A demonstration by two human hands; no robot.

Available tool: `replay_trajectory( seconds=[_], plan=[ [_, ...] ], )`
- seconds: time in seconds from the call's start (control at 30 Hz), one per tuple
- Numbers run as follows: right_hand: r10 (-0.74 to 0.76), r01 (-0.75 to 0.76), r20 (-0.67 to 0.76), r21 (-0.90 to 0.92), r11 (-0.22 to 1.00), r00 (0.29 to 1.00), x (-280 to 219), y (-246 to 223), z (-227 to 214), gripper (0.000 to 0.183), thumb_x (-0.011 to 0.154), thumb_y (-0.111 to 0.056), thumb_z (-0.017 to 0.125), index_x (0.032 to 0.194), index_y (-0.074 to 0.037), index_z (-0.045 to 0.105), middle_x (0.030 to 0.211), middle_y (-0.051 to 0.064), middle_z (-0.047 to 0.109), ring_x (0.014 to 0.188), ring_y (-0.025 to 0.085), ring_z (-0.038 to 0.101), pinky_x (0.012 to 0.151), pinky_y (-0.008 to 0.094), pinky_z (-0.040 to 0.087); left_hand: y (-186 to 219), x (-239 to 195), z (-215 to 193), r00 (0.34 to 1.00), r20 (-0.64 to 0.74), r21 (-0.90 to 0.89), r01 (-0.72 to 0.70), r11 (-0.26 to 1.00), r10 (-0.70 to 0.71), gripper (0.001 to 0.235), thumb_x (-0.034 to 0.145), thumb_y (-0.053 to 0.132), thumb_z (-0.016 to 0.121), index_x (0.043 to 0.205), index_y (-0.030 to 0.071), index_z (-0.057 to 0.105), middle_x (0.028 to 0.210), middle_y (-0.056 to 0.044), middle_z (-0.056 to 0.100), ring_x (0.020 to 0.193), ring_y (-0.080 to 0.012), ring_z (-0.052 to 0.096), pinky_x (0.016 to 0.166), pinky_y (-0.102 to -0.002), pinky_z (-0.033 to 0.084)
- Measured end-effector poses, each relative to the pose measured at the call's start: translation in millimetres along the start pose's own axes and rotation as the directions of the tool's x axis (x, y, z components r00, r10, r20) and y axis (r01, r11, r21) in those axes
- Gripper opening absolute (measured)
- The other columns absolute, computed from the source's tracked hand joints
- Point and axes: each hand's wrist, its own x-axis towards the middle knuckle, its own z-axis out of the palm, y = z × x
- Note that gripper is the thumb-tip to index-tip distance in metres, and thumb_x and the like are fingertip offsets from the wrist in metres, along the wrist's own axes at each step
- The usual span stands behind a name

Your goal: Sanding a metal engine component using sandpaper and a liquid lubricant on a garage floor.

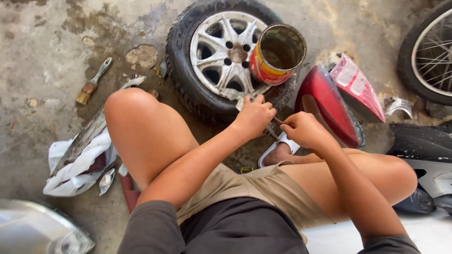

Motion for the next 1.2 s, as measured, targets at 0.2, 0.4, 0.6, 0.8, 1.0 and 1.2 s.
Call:
replay_trajectory(
  seconds=[0.2, 0.4, 0.6, 0.8, 1.0, 1.2],
  plan=[
    [-0.044, 0.042, -0.033, -0.057, 0.998, 0.998, 39.8, 9.6, 17.3, 0.031, 0.091, -0.022, 0.06, 0.105, -0.007, 0.083, 0.084, 0.014, 0.08, 0.085, 0.034, 0.076, 0.075, 0.044, 0.06, -1.7, -1.3, -1.8, 1.0, 0.002, -0.01, -0.009, 1.0, 0.009, 0.067, 0.054, 0.033, 0.1, 0.109, 0.011, 0.069, 0.106, -0.007, 0.067, 0.11, -0.0285, 0.05, 0.093, -0.063, 0.042],
    [-0.022, 0.014, -0.057, -0.139, 0.99, 0.998, 55.2, 29.7, 40.4, 0.034, 0.088, -0.032, 0.063, 0.105, -0.01, 0.081, 0.094, 0.015, 0.08, 0.101, 0.039, 0.073, 0.084, 0.053, 0.06, 4.2, -3.1, 6.9, 1.0, -0.005, 0.042, -0.013, 0.999, 0.013, 0.07, 0.049, 0.036, 0.1, 0.108, 0.017, 0.068, 0.106, -0.003, 0.067, 0.111, -0.0263, 0.05, 0.09, -0.059, 0.043],
    [-0.052, 0.05, -0.076, -0.031, 0.998, 0.996, 4.5, -3.3, 0.0, 0.029, 0.091, -0.022, 0.06, 0.099, -0.005, 0.082, 0.083, 0.017, 0.079, 0.093, 0.04, 0.074, 0.081, 0.051, 0.059, -13.3, -4.8, -6.5, 0.998, -0.041, -0.07, 0.044, 0.997, -0.047, 0.071, 0.05, 0.037, 0.1, 0.109, 0.015, 0.068, 0.108, -0.004, 0.067, 0.111, -0.0263, 0.051, 0.092, -0.06, 0.044],
    [-0.118, 0.112, -0.096, -0.071, 0.991, 0.988, 50.6, 13.3, 24.1, 0.028, 0.089, -0.021, 0.061, 0.1, -0.005, 0.082, 0.082, 0.016, 0.078, 0.085, 0.036, 0.075, 0.076, 0.047, 0.06, -5.8, -9.2, -12.8, 0.999, -0.031, -0.074, 0.009, 0.997, -0.011, 0.07, 0.053, 0.032, 0.101, 0.112, 0.011, 0.07, 0.108, -0.007, 0.068, 0.111, -0.0282, 0.051, 0.093, -0.064, 0.044],
    [-0.128, 0.106, -0.099, -0.205, 0.973, 0.987, 41.7, 24.5, 30.9, 0.026, 0.084, -0.027, 0.065, 0.085, -0.008, 0.082, 0.079, 0.018, 0.077, 0.09, 0.044, 0.072, 0.08, 0.054, 0.058, 0.8, -14.3, -8.6, 1.0, -0.031, -0.03, 0.0, 1.0, -0.001, 0.068, 0.056, 0.033, 0.101, 0.113, 0.014, 0.069, 0.109, -0.005, 0.067, 0.112, -0.0266, 0.05, 0.094, -0.061, 0.043],
    [-0.166, 0.154, -0.126, -0.103, 0.983, 0.978, 18.7, -0.2, 8.4, 0.031, 0.084, -0.024, 0.062, 0.064, -0.002, 0.071, 0.062, 0.022, 0.065, 0.072, 0.047, 0.066, 0.066, 0.055, 0.048, -18.0, -13.6, -6.7, 0.996, -0.038, -0.098, 0.074, 0.992, -0.078, 0.073, 0.057, 0.039, 0.098, 0.118, 0.015, 0.067, 0.114, -0.003, 0.067, 0.116, -0.0251, 0.05, 0.098, -0.062, 0.042]
  ],
)
